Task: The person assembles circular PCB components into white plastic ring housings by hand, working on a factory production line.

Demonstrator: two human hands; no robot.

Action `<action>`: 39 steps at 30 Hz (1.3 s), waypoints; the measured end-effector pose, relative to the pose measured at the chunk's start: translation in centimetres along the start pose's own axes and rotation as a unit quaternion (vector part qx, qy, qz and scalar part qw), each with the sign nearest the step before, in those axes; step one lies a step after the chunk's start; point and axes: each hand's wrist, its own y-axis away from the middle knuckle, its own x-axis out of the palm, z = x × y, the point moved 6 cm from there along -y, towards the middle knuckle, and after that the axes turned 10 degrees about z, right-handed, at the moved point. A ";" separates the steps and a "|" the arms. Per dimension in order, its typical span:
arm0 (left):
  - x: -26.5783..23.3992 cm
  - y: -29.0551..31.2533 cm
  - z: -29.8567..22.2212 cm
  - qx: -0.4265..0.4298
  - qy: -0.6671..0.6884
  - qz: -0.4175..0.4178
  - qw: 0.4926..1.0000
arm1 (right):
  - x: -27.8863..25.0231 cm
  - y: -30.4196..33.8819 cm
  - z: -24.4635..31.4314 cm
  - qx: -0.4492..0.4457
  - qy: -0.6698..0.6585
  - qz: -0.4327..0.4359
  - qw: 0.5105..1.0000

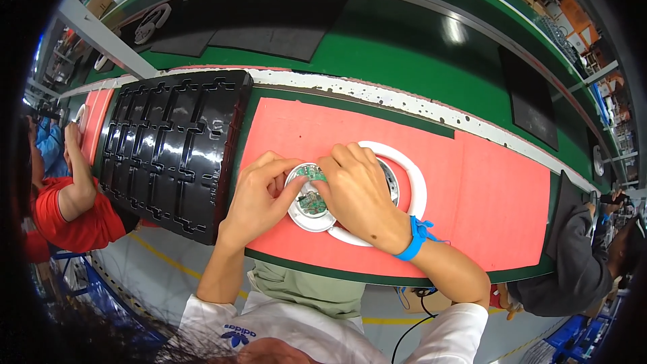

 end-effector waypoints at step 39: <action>-0.6 7.6 -2.4 0.330 -0.045 -0.107 0.937 | -2.8 7.2 6.7 -0.340 0.155 -0.149 0.916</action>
